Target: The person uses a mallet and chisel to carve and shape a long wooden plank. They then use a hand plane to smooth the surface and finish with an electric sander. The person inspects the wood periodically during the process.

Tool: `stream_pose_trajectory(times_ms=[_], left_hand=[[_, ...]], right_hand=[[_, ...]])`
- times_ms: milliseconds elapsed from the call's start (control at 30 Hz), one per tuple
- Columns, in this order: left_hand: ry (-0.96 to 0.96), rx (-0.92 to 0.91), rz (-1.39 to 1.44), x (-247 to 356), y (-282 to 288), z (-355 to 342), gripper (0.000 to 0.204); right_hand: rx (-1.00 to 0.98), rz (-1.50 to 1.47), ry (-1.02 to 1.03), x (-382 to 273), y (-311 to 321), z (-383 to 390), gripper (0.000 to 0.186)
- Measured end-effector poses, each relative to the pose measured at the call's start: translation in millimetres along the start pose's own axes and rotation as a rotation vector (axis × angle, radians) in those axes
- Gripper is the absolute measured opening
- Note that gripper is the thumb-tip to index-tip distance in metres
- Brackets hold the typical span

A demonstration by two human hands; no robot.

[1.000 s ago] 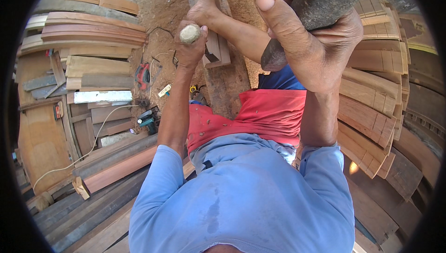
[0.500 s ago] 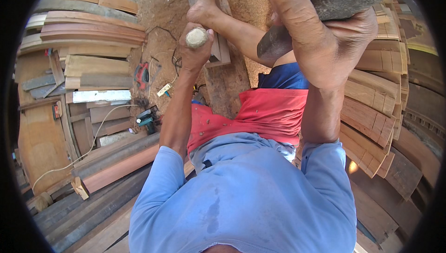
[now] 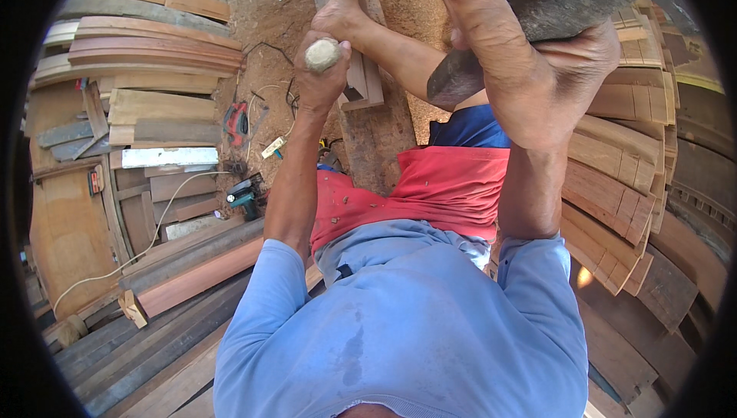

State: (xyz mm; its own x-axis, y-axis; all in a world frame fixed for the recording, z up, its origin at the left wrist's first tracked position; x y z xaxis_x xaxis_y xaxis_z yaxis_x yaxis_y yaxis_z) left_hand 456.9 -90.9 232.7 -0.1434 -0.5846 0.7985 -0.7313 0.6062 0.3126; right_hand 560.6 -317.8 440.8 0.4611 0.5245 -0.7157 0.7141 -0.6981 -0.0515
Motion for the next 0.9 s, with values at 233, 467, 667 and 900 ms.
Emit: stream_pose_trajectory(times_ms=[233,467,667,900], left_hand=[[0.034,-0.034,0.0,7,-13,-1,0.02],[0.014,0.013,-0.006,10,-5,3,0.02],[0.023,-0.018,-0.027,17,-6,4,0.021],[-0.007,-0.109,0.036,25,-23,13,0.021]], right_hand=[[-0.016,-0.016,0.014,3,1,0,0.011],[0.004,-0.046,0.002,3,5,1,0.011],[-0.025,-0.036,-0.008,6,3,1,0.011],[-0.004,0.029,-0.048,7,0,2,0.013]])
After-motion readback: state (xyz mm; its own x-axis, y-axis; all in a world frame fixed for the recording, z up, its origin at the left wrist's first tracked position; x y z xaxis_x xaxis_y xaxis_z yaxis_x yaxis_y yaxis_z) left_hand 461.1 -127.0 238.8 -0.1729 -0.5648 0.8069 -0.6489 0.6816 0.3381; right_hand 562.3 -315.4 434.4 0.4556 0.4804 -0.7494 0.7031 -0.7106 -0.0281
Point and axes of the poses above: each hand's wrist, its own z-axis away from the middle knuckle, its own y-axis out of the back of the hand, x = y × z, the point moved 6 cm from there along -z, towards the middle knuckle, and after that the axes turned 8 degrees about -x, right-handed, at the moved point
